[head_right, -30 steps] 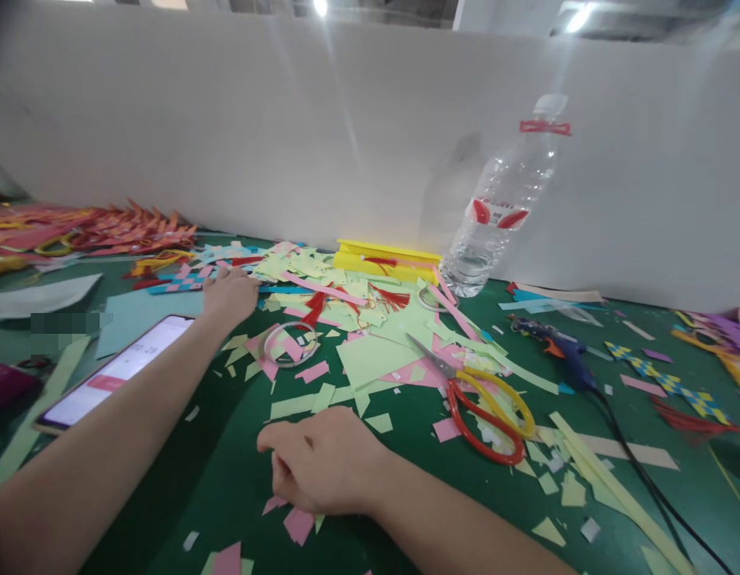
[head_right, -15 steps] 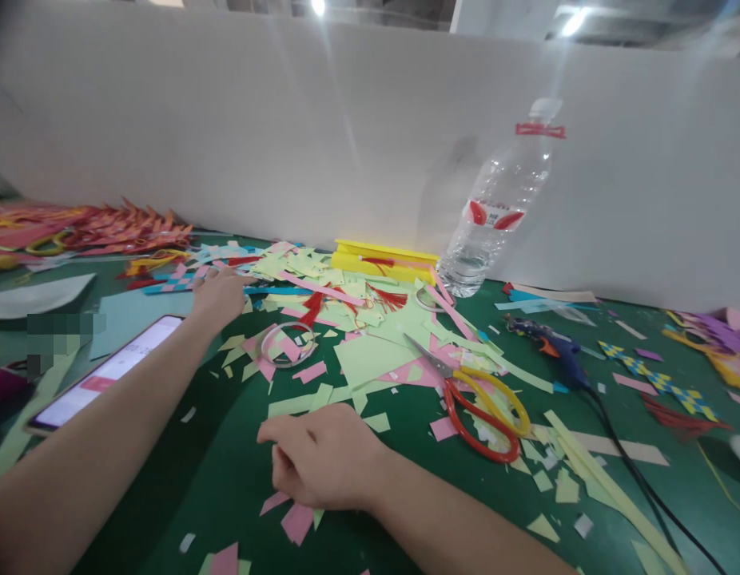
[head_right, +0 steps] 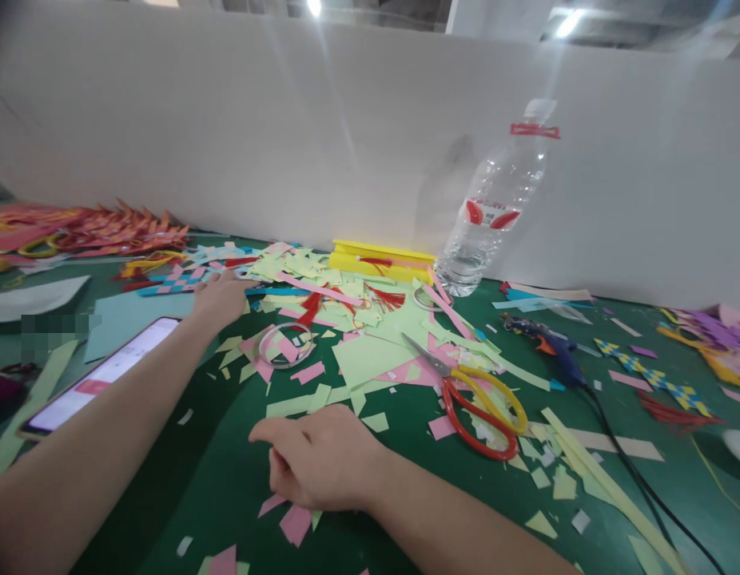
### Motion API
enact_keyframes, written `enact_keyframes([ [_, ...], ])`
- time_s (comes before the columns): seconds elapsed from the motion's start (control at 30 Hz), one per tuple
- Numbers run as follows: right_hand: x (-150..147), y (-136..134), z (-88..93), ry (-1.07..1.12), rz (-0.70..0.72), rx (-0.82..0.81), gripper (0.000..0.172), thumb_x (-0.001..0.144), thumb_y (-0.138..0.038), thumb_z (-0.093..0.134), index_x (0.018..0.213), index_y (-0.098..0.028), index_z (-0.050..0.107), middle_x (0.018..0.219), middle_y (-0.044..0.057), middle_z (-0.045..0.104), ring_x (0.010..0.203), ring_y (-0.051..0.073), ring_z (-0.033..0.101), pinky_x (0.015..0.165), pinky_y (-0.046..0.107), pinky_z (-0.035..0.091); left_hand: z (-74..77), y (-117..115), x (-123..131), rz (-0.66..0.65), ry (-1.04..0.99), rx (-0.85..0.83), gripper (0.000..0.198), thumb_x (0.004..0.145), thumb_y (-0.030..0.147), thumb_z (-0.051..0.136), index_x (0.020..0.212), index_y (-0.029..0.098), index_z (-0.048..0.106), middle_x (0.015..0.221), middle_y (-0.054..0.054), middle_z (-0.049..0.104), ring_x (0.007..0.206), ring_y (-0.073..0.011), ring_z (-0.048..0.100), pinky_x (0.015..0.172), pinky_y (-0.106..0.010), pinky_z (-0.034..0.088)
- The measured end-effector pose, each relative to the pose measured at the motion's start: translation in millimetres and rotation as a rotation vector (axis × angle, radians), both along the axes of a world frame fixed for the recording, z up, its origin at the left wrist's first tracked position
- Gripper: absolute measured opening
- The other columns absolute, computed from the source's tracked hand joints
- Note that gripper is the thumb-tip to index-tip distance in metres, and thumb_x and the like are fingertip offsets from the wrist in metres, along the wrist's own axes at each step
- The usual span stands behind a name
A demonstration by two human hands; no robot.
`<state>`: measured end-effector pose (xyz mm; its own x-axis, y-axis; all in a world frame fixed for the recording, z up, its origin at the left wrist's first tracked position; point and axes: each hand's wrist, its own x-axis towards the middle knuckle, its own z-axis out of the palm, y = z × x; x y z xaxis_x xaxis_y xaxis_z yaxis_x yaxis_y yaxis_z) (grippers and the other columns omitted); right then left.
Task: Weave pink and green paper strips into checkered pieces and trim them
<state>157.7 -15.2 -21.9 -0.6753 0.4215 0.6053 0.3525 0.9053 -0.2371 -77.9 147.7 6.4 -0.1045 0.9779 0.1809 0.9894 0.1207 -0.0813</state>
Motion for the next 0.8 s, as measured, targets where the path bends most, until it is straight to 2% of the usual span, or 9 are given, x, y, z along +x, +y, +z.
enact_keyframes([
  [0.23, 1.0, -0.5, 1.2, -0.051, 0.010, -0.048, 0.028, 0.084, -0.018, 0.039, 0.109, -0.016, 0.049, 0.054, -0.006, 0.055, 0.042, 0.008, 0.042, 0.042, 0.019, 0.029, 4.1, -0.8, 0.6, -0.018, 0.009, 0.013, 0.053, 0.079, 0.008, 0.036, 0.122, 0.023, 0.062, 0.121, -0.019, 0.053, 0.117, -0.0358, 0.043, 0.093, -0.049, 0.036],
  [0.47, 0.9, -1.1, 0.8, -0.074, 0.012, -0.073, 0.029, 0.084, -0.018, 0.039, 0.111, -0.016, 0.049, 0.056, -0.005, 0.056, 0.043, 0.008, 0.042, 0.043, 0.020, 0.029, 1.4, -2.1, -0.8, -0.003, 0.016, 0.011, 0.055, 0.081, 0.009, 0.032, 0.128, 0.023, 0.057, 0.122, -0.020, 0.053, 0.116, -0.0368, 0.044, 0.091, -0.049, 0.037],
  [0.8, 0.9, 0.4, 1.4, -0.051, 0.032, -0.076, 0.030, 0.084, -0.019, 0.041, 0.112, -0.015, 0.050, 0.057, -0.006, 0.056, 0.043, 0.008, 0.042, 0.042, 0.019, 0.030, 3.1, -3.8, 4.7, -0.027, 0.039, 0.024, 0.053, 0.080, 0.008, 0.034, 0.124, 0.023, 0.061, 0.123, -0.019, 0.052, 0.118, -0.0363, 0.042, 0.090, -0.047, 0.037],
])
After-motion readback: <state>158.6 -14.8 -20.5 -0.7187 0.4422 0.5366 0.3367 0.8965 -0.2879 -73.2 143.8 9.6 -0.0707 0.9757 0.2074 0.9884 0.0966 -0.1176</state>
